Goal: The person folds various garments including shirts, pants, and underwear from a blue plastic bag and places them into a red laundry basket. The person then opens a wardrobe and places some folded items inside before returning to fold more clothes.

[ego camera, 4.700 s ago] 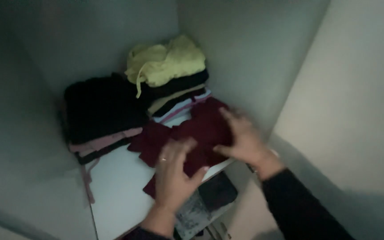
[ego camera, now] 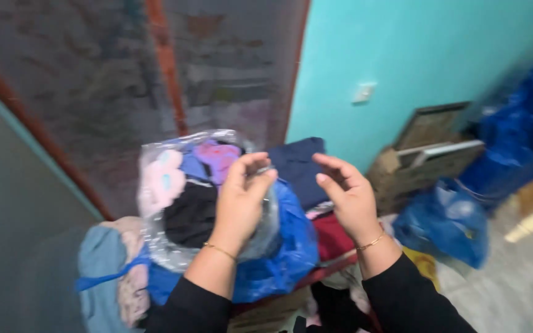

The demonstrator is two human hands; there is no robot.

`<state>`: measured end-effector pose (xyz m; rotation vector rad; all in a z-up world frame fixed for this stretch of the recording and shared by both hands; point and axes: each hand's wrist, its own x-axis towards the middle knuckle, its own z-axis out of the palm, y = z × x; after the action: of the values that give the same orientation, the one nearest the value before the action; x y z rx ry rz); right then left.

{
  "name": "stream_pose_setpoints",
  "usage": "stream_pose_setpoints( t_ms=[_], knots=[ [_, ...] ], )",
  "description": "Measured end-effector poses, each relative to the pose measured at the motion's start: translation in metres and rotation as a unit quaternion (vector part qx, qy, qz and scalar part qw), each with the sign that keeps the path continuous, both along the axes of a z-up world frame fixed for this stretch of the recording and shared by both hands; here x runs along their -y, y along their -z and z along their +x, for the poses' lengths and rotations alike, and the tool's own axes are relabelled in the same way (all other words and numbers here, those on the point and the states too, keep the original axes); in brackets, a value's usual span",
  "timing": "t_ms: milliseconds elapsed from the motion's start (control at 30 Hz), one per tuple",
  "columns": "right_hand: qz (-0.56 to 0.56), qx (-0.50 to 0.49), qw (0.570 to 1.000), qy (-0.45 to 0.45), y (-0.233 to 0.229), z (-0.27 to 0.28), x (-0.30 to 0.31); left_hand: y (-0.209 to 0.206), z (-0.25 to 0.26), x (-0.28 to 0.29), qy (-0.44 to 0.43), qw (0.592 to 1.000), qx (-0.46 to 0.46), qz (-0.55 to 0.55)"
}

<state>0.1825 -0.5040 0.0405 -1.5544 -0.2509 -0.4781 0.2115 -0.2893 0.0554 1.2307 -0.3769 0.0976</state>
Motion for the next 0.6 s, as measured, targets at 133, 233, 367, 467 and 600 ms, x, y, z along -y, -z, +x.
stream_pose_setpoints(
  t_ms=[133, 233, 367, 467, 600],
  knots=[
    [-0.072, 0.057, 0.990, -0.105, -0.015, 0.013, -0.081, 0.013, 0.017, -0.090, -0.066, 0.998, -0.018, -0.005],
    [-0.228, -0.002, 0.961, -0.154, -0.017, 0.015, -0.123, 0.049, 0.029, -0.135, -0.209, 0.955, 0.022, 0.210],
    [-0.470, 0.080, 0.875, -0.077, -0.002, 0.008, -0.147, 0.079, 0.030, -0.161, -0.095, 0.941, -0.018, 0.325],
    [-0.490, 0.068, 0.868, -0.042, -0.001, 0.007, -0.149, 0.063, 0.028, -0.164, -0.056, 0.904, -0.015, 0.423],
    [-0.508, -0.062, 0.856, -0.068, -0.020, 0.008, -0.153, 0.037, 0.029, -0.161, -0.033, 0.856, 0.048, 0.514]
  ],
)
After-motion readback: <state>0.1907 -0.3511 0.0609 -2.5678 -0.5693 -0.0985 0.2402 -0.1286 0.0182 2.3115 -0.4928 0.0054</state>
